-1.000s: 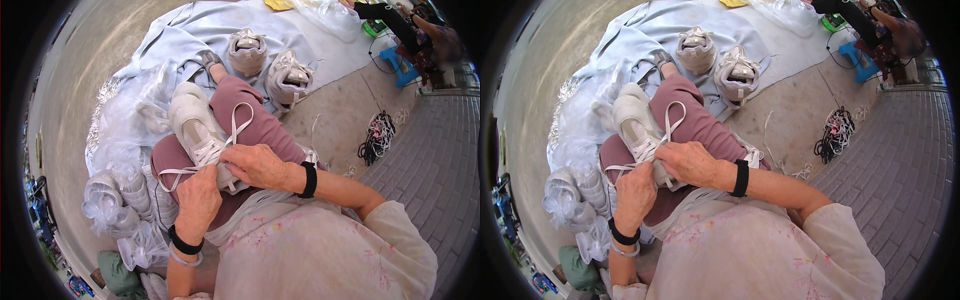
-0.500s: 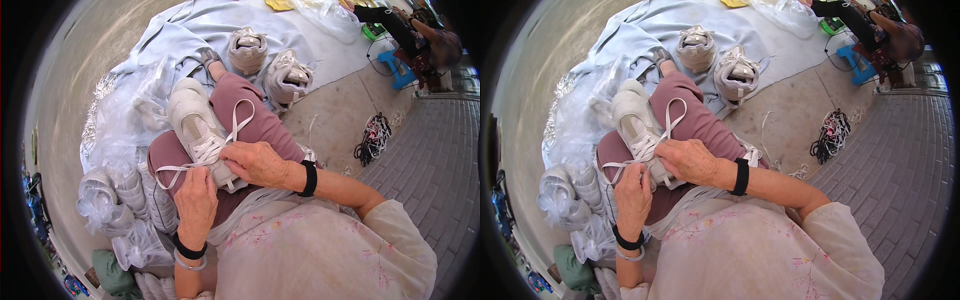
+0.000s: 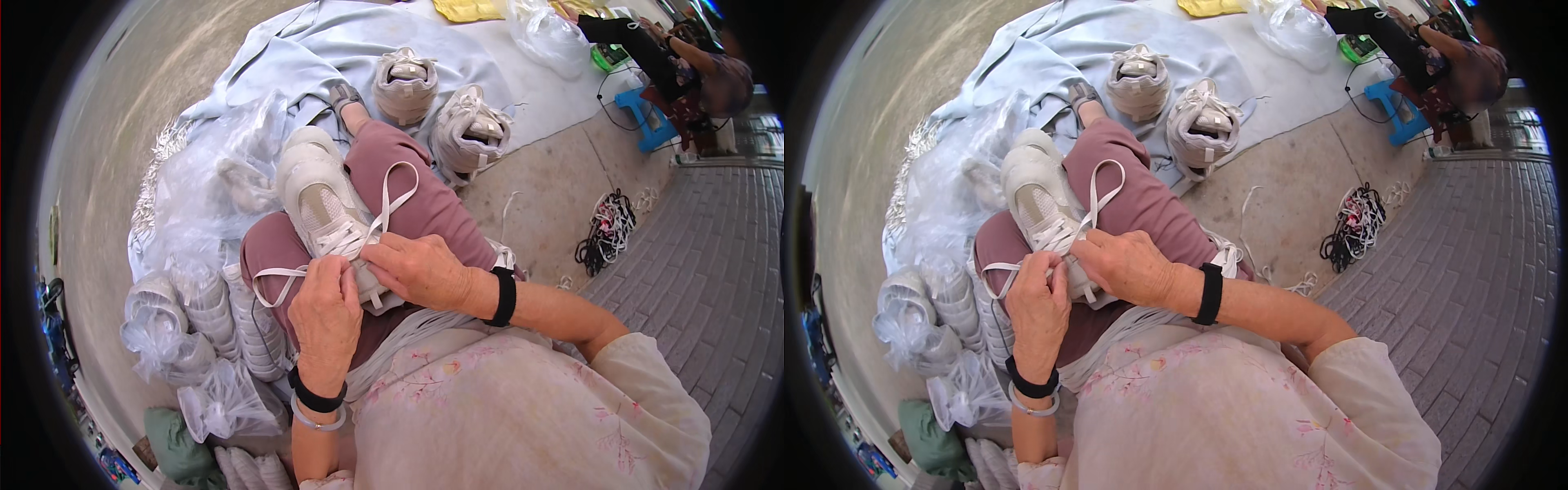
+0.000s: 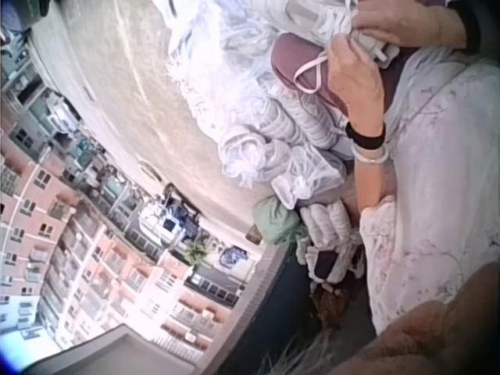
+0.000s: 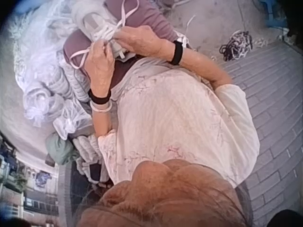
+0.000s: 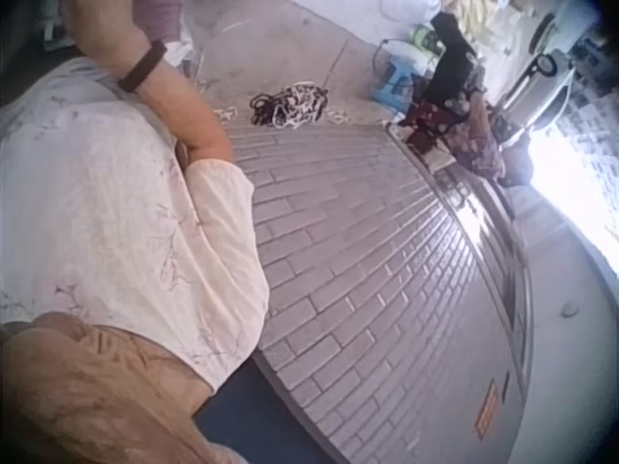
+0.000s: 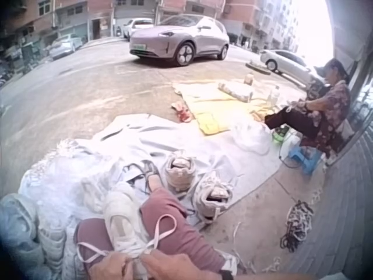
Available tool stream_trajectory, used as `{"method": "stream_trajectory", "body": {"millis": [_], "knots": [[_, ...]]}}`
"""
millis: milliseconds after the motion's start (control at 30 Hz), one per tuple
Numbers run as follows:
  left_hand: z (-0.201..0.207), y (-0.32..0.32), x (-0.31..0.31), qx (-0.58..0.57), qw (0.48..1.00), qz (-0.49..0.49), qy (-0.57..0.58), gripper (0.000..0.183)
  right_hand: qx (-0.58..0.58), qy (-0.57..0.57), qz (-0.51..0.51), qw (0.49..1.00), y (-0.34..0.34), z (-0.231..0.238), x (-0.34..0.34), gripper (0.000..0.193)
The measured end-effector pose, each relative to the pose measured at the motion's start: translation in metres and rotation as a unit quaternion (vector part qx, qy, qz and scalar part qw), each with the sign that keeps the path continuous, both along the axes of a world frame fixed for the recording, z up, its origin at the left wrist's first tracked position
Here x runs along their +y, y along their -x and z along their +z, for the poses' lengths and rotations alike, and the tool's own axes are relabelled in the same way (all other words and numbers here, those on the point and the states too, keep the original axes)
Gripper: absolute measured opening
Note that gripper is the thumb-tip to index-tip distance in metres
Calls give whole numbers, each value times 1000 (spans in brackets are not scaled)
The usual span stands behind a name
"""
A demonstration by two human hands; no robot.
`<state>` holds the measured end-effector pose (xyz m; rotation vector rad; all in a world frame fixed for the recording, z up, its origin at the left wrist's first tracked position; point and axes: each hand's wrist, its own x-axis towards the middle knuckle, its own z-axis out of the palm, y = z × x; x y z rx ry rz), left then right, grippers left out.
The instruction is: The recorder is sitting outside and lacing up white shoes that are resting on their lap.
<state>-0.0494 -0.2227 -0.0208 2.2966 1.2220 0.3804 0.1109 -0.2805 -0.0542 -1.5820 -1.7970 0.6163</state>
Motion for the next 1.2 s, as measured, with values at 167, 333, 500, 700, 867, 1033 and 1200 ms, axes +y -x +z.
{"method": "stream_trajectory", "body": {"millis": [167, 333, 500, 700, 867, 1033, 1200], "knots": [[-3, 8, -4, -52, 997, 46, 23, 11, -82, -51, 18, 995, 5, 1, -4, 21], [-5, 7, -6, -58, 994, 76, 56, 12, -179, -73, 81, 978, 10, -4, -1, 14], [-5, 7, -1, -80, 995, 62, 10, 11, -179, -74, 107, 975, 0, 0, 12, 13], [6, 2, 5, -102, 992, 55, 48, 8, -145, -65, 95, 983, -12, 13, 10, 19], [4, 7, -3, -63, 997, 20, 37, 17, -198, -64, 134, 969, 6, -10, 2, 17], [-15, 19, -8, -47, 999, -7, -14, 19, -265, -44, 214, 939, 6, 8, 8, 35], [-11, 15, -4, -77, 993, -34, -77, 20, -256, -50, 196, 945, -15, 21, 23, 28]]}}
